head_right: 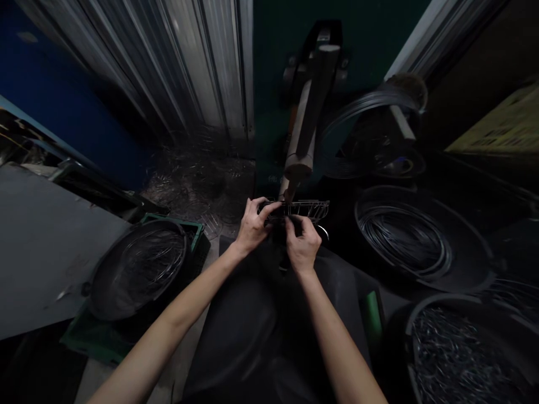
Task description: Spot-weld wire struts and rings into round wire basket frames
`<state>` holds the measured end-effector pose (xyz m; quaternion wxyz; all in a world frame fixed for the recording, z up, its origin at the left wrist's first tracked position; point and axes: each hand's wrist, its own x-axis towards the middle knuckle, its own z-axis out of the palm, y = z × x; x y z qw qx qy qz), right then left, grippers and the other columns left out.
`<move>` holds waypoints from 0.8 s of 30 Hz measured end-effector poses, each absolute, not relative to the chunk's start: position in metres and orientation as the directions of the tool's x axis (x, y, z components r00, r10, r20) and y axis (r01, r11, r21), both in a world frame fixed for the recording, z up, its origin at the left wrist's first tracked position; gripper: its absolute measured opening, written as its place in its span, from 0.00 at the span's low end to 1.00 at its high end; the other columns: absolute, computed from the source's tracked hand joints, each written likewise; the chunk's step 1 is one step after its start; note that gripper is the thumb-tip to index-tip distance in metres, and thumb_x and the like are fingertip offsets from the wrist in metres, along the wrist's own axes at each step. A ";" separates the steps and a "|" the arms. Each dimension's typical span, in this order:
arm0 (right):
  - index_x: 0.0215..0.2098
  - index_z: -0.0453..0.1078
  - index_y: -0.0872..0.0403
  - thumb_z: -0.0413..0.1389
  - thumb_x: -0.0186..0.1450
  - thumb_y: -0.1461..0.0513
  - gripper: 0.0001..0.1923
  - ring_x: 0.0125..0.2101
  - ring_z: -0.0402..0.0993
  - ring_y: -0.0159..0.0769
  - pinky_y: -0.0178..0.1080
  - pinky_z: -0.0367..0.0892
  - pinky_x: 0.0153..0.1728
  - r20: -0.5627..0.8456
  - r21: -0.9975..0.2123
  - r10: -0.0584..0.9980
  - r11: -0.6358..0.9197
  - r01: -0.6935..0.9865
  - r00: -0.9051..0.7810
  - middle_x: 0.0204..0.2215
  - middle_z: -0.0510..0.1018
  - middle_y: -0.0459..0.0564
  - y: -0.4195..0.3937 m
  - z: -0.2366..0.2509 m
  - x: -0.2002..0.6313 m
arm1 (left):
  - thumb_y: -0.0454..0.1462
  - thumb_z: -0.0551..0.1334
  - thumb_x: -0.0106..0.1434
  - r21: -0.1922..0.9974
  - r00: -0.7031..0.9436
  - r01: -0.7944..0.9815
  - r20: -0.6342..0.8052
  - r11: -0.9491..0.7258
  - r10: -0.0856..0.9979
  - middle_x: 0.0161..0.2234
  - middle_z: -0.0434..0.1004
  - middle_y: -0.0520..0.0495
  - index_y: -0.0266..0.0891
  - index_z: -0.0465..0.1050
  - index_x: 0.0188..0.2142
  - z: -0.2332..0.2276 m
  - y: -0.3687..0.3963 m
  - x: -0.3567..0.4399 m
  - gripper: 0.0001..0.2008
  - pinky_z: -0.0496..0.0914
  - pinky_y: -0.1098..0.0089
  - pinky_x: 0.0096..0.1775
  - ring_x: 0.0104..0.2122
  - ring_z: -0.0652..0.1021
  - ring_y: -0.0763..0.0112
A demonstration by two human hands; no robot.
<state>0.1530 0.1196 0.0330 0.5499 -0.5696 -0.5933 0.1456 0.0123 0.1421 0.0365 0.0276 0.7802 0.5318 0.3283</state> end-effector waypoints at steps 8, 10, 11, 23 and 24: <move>0.36 0.71 0.56 0.54 0.65 0.53 0.14 0.31 0.73 0.33 0.35 0.67 0.35 0.488 -0.783 0.837 0.293 0.549 0.248 0.31 0.77 0.49 0.121 0.029 0.153 | 0.28 0.59 0.58 0.392 0.224 0.817 0.460 -0.422 0.859 0.51 0.62 0.44 0.49 0.63 0.57 0.040 0.142 0.012 0.28 0.56 0.48 0.60 0.52 0.67 0.61; 0.37 0.71 0.56 0.53 0.65 0.53 0.15 0.32 0.73 0.33 0.35 0.67 0.35 0.497 -0.761 0.837 0.294 0.578 0.229 0.32 0.77 0.50 0.121 0.029 0.154 | 0.27 0.59 0.57 0.383 0.221 0.825 0.456 -0.415 0.862 0.51 0.62 0.45 0.50 0.64 0.56 0.042 0.142 0.011 0.28 0.55 0.48 0.60 0.52 0.67 0.61; 0.37 0.71 0.56 0.52 0.66 0.53 0.15 0.32 0.73 0.33 0.35 0.67 0.35 0.507 -0.746 0.835 0.300 0.595 0.214 0.32 0.77 0.50 0.121 0.029 0.154 | 0.27 0.59 0.57 0.379 0.221 0.828 0.457 -0.413 0.862 0.51 0.63 0.45 0.50 0.64 0.56 0.043 0.142 0.011 0.28 0.55 0.47 0.60 0.52 0.67 0.61; 0.36 0.70 0.56 0.47 0.69 0.53 0.16 0.31 0.73 0.33 0.36 0.70 0.34 0.530 -0.716 0.832 0.336 0.612 0.163 0.32 0.76 0.51 0.121 0.028 0.148 | 0.29 0.61 0.58 0.356 0.231 0.750 0.649 -0.558 0.725 0.49 0.67 0.44 0.43 0.56 0.54 0.027 0.149 0.007 0.26 0.58 0.48 0.59 0.50 0.70 0.63; 0.37 0.70 0.55 0.47 0.69 0.53 0.16 0.32 0.73 0.33 0.37 0.70 0.35 0.528 -0.714 0.834 0.337 0.614 0.157 0.33 0.76 0.52 0.119 0.031 0.148 | 0.29 0.60 0.58 0.363 0.235 0.735 0.655 -0.572 0.718 0.50 0.67 0.44 0.44 0.55 0.54 0.026 0.150 0.006 0.27 0.57 0.48 0.60 0.52 0.70 0.63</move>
